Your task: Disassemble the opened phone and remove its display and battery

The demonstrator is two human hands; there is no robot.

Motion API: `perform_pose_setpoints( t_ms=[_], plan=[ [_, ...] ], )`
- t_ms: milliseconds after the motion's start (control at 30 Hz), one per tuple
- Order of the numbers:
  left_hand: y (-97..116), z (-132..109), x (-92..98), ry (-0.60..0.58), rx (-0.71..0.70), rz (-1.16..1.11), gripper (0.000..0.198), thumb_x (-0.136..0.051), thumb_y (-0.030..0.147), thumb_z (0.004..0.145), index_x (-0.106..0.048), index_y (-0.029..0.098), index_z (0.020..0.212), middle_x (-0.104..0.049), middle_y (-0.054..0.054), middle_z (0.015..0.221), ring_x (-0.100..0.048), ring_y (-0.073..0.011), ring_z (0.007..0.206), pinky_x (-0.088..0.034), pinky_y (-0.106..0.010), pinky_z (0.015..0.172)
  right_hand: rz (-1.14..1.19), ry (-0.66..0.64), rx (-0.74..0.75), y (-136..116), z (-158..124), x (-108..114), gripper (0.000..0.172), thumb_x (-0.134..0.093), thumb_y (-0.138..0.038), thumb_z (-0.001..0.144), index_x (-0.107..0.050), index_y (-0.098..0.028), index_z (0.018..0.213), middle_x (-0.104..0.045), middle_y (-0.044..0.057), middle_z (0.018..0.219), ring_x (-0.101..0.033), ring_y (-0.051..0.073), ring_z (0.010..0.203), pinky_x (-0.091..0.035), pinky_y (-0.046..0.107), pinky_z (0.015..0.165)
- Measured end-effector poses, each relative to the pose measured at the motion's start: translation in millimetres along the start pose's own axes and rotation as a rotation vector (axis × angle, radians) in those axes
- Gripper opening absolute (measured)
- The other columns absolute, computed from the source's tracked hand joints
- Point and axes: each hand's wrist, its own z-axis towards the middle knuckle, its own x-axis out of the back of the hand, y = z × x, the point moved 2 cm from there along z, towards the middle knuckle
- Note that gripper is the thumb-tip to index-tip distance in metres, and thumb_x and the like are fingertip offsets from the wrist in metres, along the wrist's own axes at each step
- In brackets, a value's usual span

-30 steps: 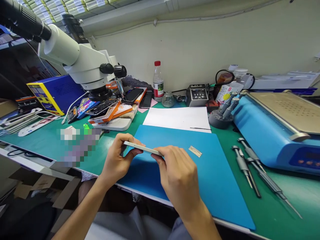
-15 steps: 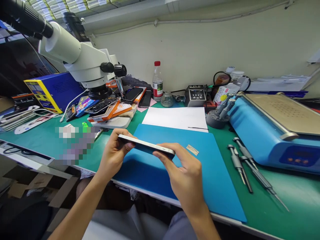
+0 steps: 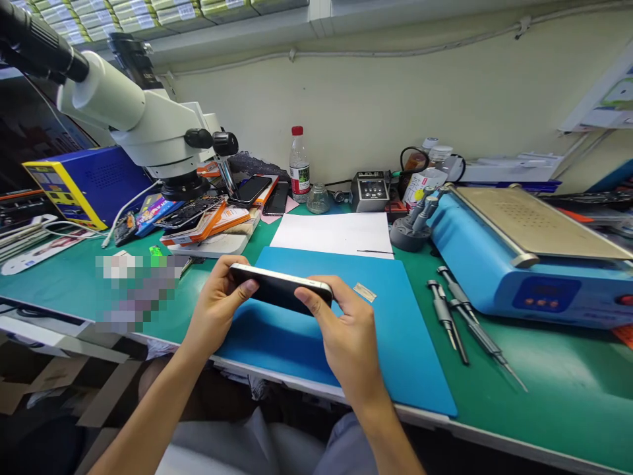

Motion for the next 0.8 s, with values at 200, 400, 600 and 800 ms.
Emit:
perform_pose_setpoints(
  t_ms=[200, 400, 600, 800],
  plan=[
    [5, 2, -33.9, 0.015, 0.419, -0.439, 0.035, -0.083, 0.037, 0.091, -0.062, 0.019, 0.113, -0.075, -0.004, 0.109, -0.071, -0.0163, 0.088, -0.057, -0.028, 0.077, 0.289, -0.134, -0.135, 13, 4, -8, 0.053, -0.061, -0.062, 0.101, -0.068, -0.021, 0.135, -0.077, 0.012, 0.122, -0.076, 0.024, 0.106, -0.065, 0.034, 0.082],
    [2, -7, -54.8, -0.183, 0.465, -0.474, 0.036, -0.086, 0.034, 0.089, -0.07, 0.017, 0.117, -0.078, -0.008, 0.115, -0.074, -0.02, 0.102, -0.057, -0.028, 0.087, 0.076, -0.046, -0.091, 12, -1, -6, 0.05, -0.062, -0.054, 0.103, -0.065, -0.027, 0.145, -0.068, 0.008, 0.145, -0.066, 0.027, 0.132, -0.056, 0.043, 0.113],
    [-9, -9, -54.1, -0.214, 0.395, -0.227, 0.053, -0.088, 0.046, 0.085, -0.07, 0.024, 0.129, -0.074, -0.009, 0.133, -0.068, -0.0287, 0.123, -0.057, -0.034, 0.092, 0.084, -0.189, -0.015, 7, -5, -7, 0.051, -0.052, -0.045, 0.109, -0.05, -0.037, 0.159, -0.056, -0.003, 0.159, -0.053, 0.02, 0.149, -0.048, 0.034, 0.124],
    [-18, -8, -50.1, -0.166, 0.206, -0.048, 0.06, -0.086, 0.051, 0.086, -0.061, 0.026, 0.135, -0.069, -0.01, 0.135, -0.064, -0.0312, 0.129, -0.055, -0.042, 0.103, -0.058, -0.099, 0.198, 6, -7, -4, 0.031, -0.055, -0.028, 0.109, -0.068, -0.032, 0.137, -0.076, -0.001, 0.129, -0.075, 0.015, 0.115, -0.062, 0.022, 0.095]
  ],
)
